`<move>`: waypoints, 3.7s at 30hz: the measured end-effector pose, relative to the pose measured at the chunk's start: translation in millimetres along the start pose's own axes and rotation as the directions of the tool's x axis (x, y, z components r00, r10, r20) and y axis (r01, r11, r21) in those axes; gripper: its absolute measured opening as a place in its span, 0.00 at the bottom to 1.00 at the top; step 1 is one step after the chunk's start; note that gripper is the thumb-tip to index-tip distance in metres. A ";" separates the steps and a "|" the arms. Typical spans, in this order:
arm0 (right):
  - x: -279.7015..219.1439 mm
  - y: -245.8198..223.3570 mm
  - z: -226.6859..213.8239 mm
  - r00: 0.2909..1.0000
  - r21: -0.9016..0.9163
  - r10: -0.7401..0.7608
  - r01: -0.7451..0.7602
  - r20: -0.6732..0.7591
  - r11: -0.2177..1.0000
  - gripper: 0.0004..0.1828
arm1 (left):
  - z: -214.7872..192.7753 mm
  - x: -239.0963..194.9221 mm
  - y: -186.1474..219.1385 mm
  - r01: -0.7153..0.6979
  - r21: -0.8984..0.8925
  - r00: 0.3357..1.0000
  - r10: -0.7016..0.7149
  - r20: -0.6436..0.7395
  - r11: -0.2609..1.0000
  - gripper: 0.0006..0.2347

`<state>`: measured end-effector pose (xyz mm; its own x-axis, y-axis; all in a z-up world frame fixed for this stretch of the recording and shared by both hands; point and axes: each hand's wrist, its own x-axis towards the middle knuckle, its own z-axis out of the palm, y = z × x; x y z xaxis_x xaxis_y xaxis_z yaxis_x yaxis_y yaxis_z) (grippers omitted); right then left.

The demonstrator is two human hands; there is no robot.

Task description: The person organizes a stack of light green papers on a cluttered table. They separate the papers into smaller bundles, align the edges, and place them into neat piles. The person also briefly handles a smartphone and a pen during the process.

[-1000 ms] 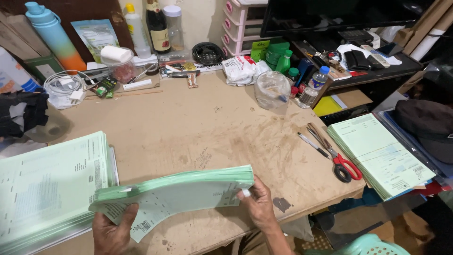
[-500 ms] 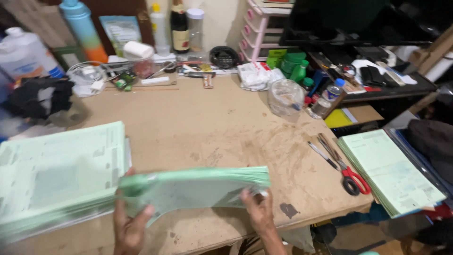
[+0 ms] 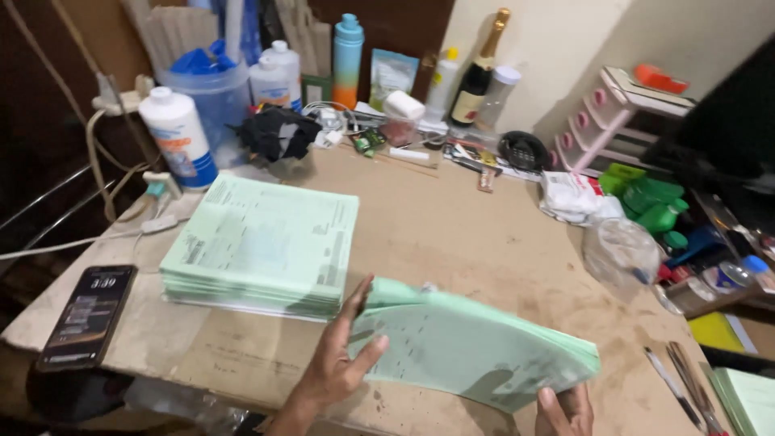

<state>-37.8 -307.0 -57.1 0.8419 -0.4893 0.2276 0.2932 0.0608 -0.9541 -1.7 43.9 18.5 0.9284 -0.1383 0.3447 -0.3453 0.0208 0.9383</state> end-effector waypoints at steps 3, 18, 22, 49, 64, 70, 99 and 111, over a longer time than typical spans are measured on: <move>-17.3 -44.1 42.5 0.995 0.087 0.081 -0.076 -0.061 0.993 0.40 | 11.5 -2.4 -6.0 -0.071 -0.072 0.997 0.069 -0.032 0.995 0.35; 6.3 -17.1 14.7 0.991 0.082 -0.131 0.130 0.011 0.988 0.35 | 3.6 -6.2 17.6 0.134 -0.091 0.991 -0.135 -0.004 0.987 0.32; 7.6 -13.9 19.4 0.998 0.080 -0.048 0.051 -0.046 0.995 0.33 | 3.7 -6.4 -25.6 -0.043 -0.104 0.999 0.042 -0.008 0.994 0.27; 75.7 -42.9 32.2 0.892 -0.294 0.440 -0.451 -0.106 0.843 0.13 | 1.8 26.7 6.4 0.469 -0.032 0.878 -0.462 0.124 0.882 0.27; 81.4 35.5 -7.3 0.964 -0.773 0.267 -0.164 0.007 0.613 0.23 | 20.6 30.3 -34.7 0.476 0.223 0.879 -0.454 -0.142 0.851 0.11; 68.2 3.0 16.2 0.957 -0.779 0.289 -0.208 -0.037 0.591 0.28 | 27.4 29.8 -14.4 0.582 -0.382 0.765 -0.642 -0.042 0.718 0.14; 40.3 -30.5 55.9 0.994 -0.919 0.089 0.020 0.060 0.394 0.31 | 14.7 17.7 -38.3 0.505 -0.098 0.862 -0.506 0.010 0.858 0.32; -31.8 -19.7 58.5 0.821 -0.738 -0.150 0.564 0.551 0.371 0.37 | 30.6 28.8 -3.5 0.432 0.449 0.839 -0.531 0.117 0.782 0.34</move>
<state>-43.9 -241.7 -34.2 0.8967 0.0690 0.4372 0.2490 -0.8954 -0.3692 22.0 9.5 24.3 0.9466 -0.2432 -0.2118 0.0694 -0.4878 0.8702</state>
